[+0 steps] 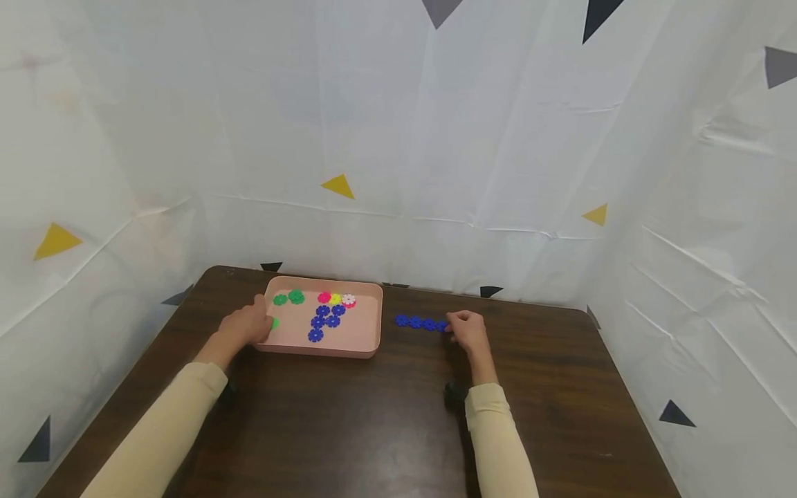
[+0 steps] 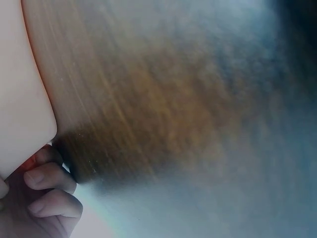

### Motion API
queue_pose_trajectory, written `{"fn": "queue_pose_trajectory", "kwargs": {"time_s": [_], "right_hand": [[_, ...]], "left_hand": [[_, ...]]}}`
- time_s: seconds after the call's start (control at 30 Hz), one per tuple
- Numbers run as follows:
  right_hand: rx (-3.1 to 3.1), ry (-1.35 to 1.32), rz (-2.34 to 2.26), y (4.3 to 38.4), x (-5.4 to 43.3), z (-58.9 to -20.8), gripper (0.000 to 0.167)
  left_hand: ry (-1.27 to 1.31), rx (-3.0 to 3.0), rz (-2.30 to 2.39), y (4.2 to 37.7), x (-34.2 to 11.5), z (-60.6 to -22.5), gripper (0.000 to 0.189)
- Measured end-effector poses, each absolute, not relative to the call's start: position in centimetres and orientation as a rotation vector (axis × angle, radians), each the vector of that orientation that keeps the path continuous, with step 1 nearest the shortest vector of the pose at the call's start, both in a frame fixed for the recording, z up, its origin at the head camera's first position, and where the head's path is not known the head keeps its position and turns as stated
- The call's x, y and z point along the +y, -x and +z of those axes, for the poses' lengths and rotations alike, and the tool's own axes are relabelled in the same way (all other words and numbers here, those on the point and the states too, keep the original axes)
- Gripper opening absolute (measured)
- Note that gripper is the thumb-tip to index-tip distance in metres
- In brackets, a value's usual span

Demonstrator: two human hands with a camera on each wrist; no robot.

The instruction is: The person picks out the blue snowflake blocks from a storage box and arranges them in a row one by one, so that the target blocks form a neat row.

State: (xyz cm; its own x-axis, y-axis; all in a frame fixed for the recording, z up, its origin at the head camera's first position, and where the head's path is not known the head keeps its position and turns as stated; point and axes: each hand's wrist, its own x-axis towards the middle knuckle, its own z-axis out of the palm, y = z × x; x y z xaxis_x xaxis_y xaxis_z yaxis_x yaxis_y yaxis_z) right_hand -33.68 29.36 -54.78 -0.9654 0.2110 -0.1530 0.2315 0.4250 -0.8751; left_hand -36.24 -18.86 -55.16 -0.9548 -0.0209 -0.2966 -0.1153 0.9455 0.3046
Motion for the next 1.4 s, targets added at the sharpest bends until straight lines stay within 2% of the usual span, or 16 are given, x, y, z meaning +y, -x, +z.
{"fn": "queue_pose_trajectory", "kwargs": {"time_s": [0.43, 0.9, 1.4], "right_hand": [[2.727, -0.199, -1.573, 33.5, 23.5, -52.1, 0.042], [2.831, 0.041, -1.515, 33.7, 16.2, -50.2, 0.03], [2.784, 0.192, -1.335, 33.5, 10.7, -51.1, 0.024]], "left_hand": [[0.072, 2.802, 0.471, 36.3, -19.2, -55.3, 0.065], [0.073, 2.816, 0.473, 36.1, -19.0, -55.0, 0.064], [0.085, 2.805, 0.45, 36.5, -18.9, -55.2, 0.067]]}}
